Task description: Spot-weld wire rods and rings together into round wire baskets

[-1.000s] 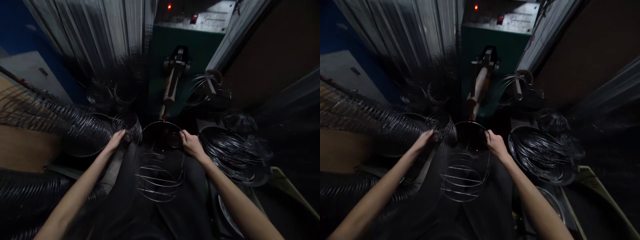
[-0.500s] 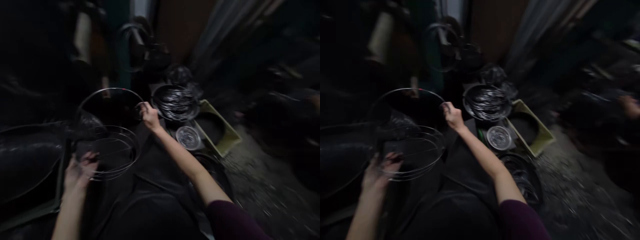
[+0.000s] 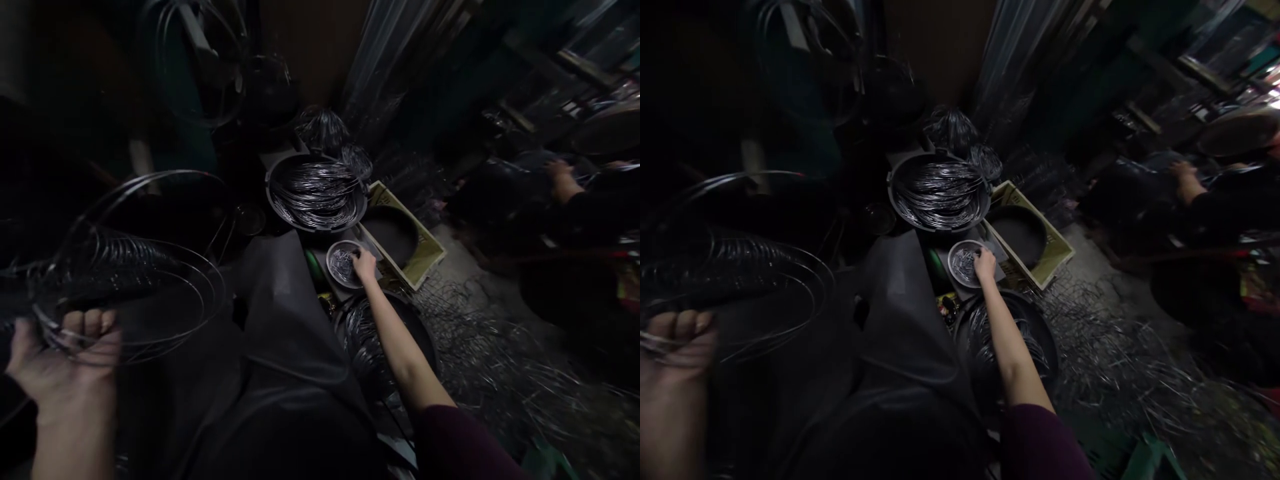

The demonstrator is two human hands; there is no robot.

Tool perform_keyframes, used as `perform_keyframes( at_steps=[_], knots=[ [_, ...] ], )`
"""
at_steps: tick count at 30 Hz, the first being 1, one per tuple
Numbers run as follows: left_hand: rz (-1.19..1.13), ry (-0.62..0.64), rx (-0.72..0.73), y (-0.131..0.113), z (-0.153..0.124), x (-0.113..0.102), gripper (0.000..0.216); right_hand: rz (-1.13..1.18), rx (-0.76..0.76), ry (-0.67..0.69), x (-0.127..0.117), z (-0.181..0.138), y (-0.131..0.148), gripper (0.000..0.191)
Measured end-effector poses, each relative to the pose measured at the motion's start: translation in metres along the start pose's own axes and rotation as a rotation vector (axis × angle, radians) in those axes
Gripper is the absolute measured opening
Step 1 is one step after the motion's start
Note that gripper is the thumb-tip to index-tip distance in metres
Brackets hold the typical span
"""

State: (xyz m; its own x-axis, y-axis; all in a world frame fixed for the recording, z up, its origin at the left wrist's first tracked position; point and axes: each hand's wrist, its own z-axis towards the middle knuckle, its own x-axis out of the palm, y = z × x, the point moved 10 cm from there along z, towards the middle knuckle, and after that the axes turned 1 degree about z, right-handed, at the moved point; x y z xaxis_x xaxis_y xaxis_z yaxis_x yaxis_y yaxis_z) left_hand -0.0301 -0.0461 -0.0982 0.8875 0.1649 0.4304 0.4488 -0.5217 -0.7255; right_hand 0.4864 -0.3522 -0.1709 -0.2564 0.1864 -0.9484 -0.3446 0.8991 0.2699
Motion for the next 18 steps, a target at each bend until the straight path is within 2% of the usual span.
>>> perform_keyframes(
  at_steps=[2, 5, 7, 9, 11, 13, 15, 16, 18],
  knots=[
    [-0.054, -0.094, 0.129, -0.011, -0.005, 0.012, 0.050, -0.028, 0.004, 0.017, 0.007, 0.004, -0.001, 0.037],
    [-0.123, -0.215, 0.135, -0.003, -0.009, 0.021, 0.049, -0.046, -0.033, 0.032, 0.009, -0.008, 0.012, 0.035],
    [-0.202, -0.181, 0.161, 0.000, -0.005, 0.028, 0.044, -0.048, -0.058, 0.029, 0.006, -0.016, 0.012, 0.035],
    [-0.248, -0.128, 0.205, 0.000, 0.004, 0.031, 0.038, -0.041, -0.022, -0.028, -0.001, -0.014, 0.000, 0.035],
    [-0.234, -0.101, 0.302, -0.007, 0.014, 0.030, 0.031, 0.026, 0.060, -0.116, -0.009, -0.006, -0.012, 0.037],
    [-0.196, -0.077, 0.422, -0.018, 0.019, 0.029, 0.029, 0.174, 0.115, -0.177, -0.013, -0.005, -0.003, 0.035],
    [-0.182, -0.074, 0.521, -0.026, 0.019, 0.026, 0.036, 0.447, 0.058, -0.132, -0.010, -0.016, 0.039, 0.031],
    [-0.187, -0.084, 0.557, -0.029, 0.018, 0.024, 0.037, 0.621, -0.008, -0.058, -0.004, -0.025, 0.073, 0.030],
    [-0.198, -0.110, 0.609, -0.035, 0.017, 0.018, 0.036, 0.966, -0.144, 0.178, 0.011, -0.051, 0.156, 0.036]
  ],
)
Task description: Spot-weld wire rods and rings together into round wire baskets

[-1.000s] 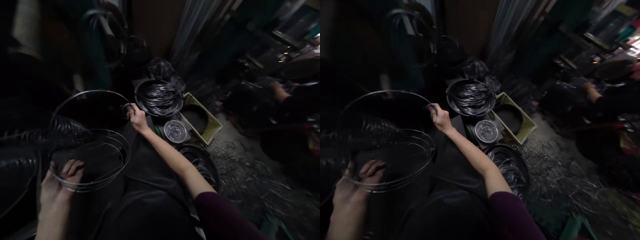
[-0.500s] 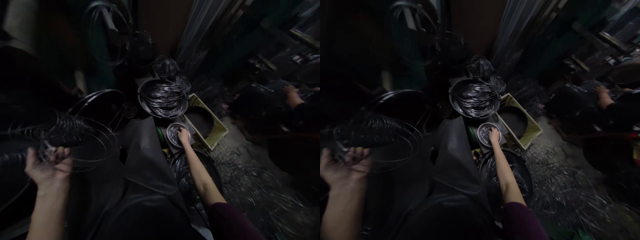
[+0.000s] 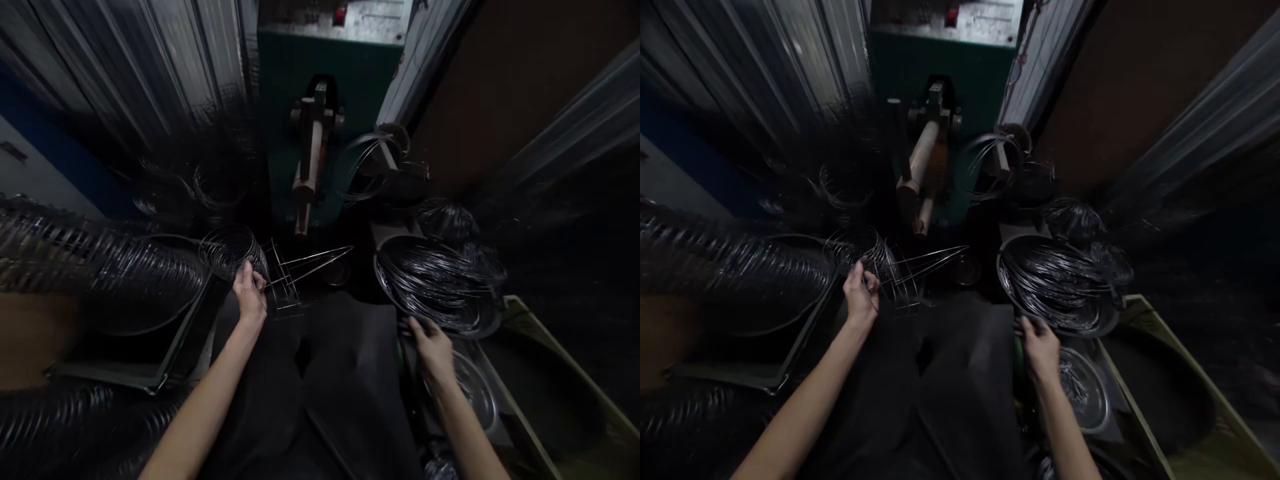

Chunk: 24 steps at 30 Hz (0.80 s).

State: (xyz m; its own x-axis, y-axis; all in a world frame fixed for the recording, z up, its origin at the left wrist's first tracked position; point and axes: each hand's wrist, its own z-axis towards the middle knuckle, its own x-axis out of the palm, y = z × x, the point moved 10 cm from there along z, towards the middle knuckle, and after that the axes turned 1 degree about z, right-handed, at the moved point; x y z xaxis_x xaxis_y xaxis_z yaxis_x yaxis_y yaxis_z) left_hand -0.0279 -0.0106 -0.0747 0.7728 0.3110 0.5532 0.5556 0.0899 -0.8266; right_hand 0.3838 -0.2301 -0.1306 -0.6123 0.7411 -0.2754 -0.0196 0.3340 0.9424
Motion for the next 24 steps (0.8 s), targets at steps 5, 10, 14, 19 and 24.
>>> perform_keyframes(
  at_steps=[5, 10, 14, 19, 24],
  knots=[
    [0.008, -0.023, 0.097, -0.013, 0.012, -0.005, 0.036, 0.376, 0.109, 0.371, 0.165, -0.030, 0.078, 0.043],
    [0.008, -0.038, 0.134, -0.017, 0.027, -0.005, 0.036, 0.531, 0.109, 0.418, 0.228, -0.043, 0.124, 0.038],
    [0.014, -0.018, 0.124, -0.011, 0.038, -0.004, 0.034, 0.667, 0.140, 0.416, 0.245, -0.046, 0.135, 0.039],
    [0.035, -0.026, 0.135, -0.004, 0.048, -0.007, 0.033, 0.713, 0.254, 0.408, 0.256, -0.052, 0.135, 0.039],
    [0.038, -0.040, 0.125, 0.001, 0.052, -0.008, 0.033, 0.747, 0.332, 0.388, 0.260, -0.055, 0.139, 0.036]
  ],
)
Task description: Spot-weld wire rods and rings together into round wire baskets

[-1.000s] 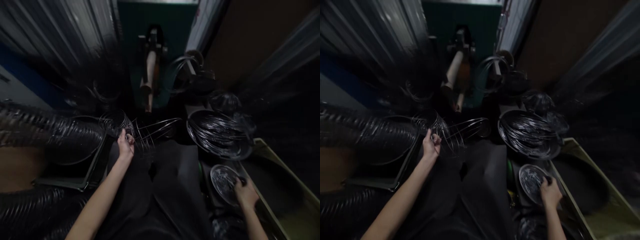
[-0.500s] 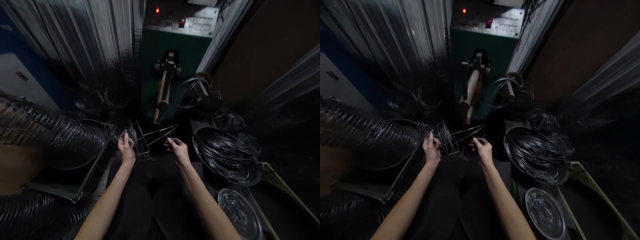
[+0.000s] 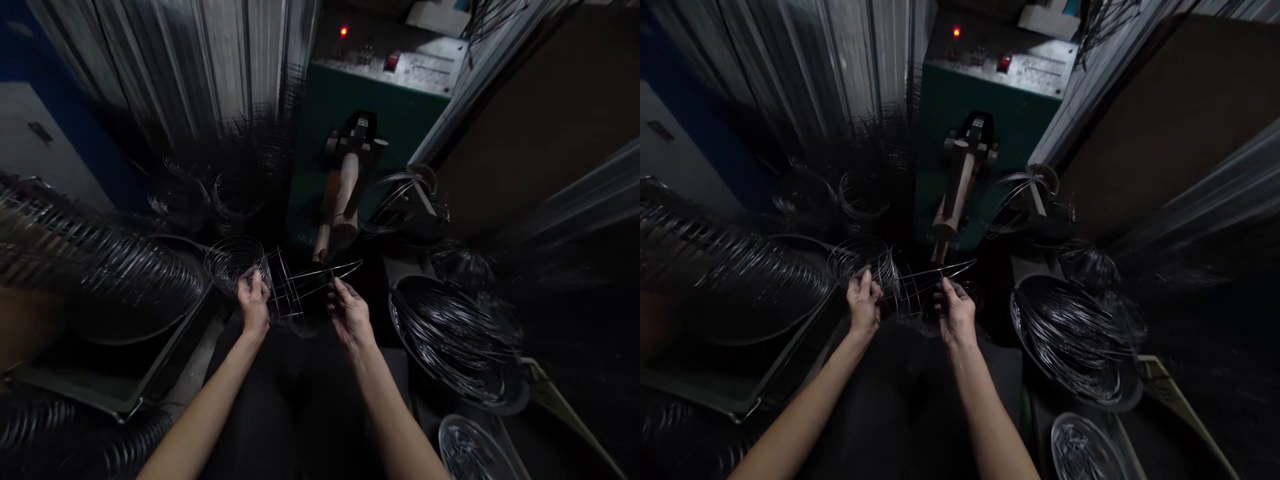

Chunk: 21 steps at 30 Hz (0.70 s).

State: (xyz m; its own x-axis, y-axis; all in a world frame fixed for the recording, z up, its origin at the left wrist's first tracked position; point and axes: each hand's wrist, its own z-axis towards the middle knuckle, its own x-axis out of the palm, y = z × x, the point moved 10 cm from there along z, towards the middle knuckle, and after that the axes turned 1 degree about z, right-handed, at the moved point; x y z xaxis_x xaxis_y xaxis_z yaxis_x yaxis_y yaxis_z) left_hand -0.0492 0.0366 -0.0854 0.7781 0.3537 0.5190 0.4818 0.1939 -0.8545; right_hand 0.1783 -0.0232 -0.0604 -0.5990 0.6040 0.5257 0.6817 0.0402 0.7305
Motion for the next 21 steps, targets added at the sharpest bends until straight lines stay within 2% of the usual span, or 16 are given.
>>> perform_keyframes(
  at_steps=[8, 21],
  knots=[
    [0.047, -0.007, -0.017, -0.001, 0.003, 0.002, 0.035, -0.002, 0.015, -0.055, -0.001, 0.006, -0.002, 0.031],
    [0.083, -0.037, -0.038, 0.003, 0.011, 0.001, 0.031, -0.023, 0.034, -0.066, 0.007, 0.017, -0.005, 0.025]
  ],
)
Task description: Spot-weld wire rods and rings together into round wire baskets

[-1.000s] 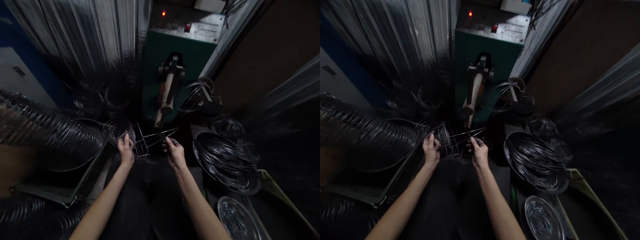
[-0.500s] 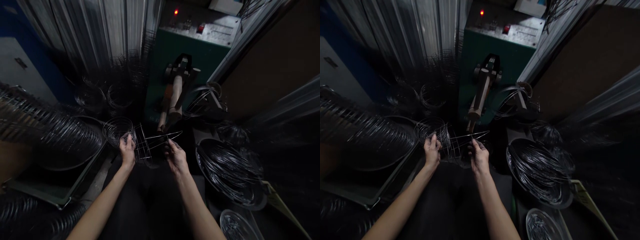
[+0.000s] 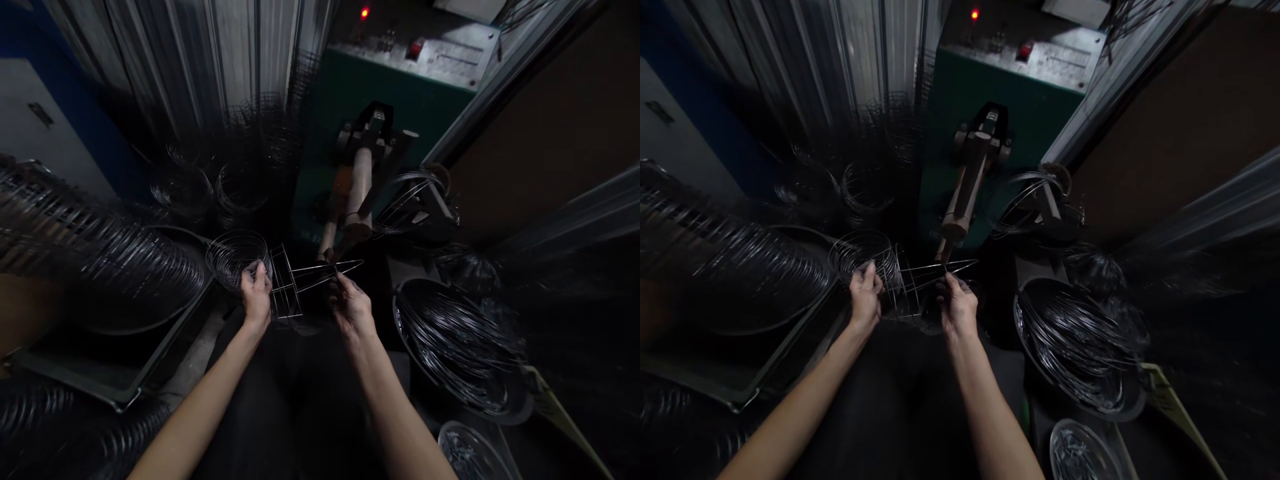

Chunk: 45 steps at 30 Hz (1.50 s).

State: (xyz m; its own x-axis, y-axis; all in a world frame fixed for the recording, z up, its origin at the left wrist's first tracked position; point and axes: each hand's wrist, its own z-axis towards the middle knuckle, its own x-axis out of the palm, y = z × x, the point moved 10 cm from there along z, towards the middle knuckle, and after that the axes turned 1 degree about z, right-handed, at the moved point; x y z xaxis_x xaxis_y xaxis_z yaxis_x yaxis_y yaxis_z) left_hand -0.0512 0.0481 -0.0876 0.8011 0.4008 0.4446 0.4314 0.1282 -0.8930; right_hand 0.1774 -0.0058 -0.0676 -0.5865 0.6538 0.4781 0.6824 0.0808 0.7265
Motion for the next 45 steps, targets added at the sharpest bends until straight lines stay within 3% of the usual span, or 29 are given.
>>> perform_keyframes(
  at_steps=[6, 11, 20, 28, 31, 36, 39, 42, 45],
  knots=[
    [-0.050, 0.003, -0.048, -0.001, 0.005, 0.003, 0.034, -0.012, 0.013, -0.032, 0.004, 0.000, 0.001, 0.022],
    [-0.090, 0.090, -0.126, -0.004, 0.002, 0.010, 0.035, 0.010, 0.024, -0.033, 0.002, -0.002, -0.002, 0.015],
    [-0.133, 0.030, -0.122, -0.002, 0.008, 0.009, 0.031, 0.018, 0.024, -0.011, -0.031, -0.012, 0.001, 0.028],
    [-0.153, -0.011, -0.130, -0.007, 0.013, 0.010, 0.028, -0.030, 0.004, -0.050, -0.036, -0.022, 0.002, 0.036],
    [-0.139, -0.011, -0.130, -0.007, 0.014, 0.012, 0.026, -0.215, -0.128, 0.060, -0.019, -0.047, 0.013, 0.036],
    [-0.081, 0.015, 0.012, -0.020, 0.001, 0.001, 0.027, -0.718, -0.499, 0.406, 0.047, -0.107, 0.041, 0.016],
    [0.054, 0.114, 0.031, -0.019, -0.030, -0.014, 0.035, -0.840, -0.629, 0.423, 0.068, -0.104, 0.054, 0.013],
    [0.182, 0.294, 0.036, -0.006, -0.067, -0.025, 0.043, -0.881, -0.468, 0.413, 0.066, -0.066, 0.042, 0.014],
    [0.250, 0.458, 0.136, 0.000, -0.088, -0.031, 0.041, -0.834, -0.189, 0.449, 0.039, -0.037, 0.010, 0.022]
  ],
)
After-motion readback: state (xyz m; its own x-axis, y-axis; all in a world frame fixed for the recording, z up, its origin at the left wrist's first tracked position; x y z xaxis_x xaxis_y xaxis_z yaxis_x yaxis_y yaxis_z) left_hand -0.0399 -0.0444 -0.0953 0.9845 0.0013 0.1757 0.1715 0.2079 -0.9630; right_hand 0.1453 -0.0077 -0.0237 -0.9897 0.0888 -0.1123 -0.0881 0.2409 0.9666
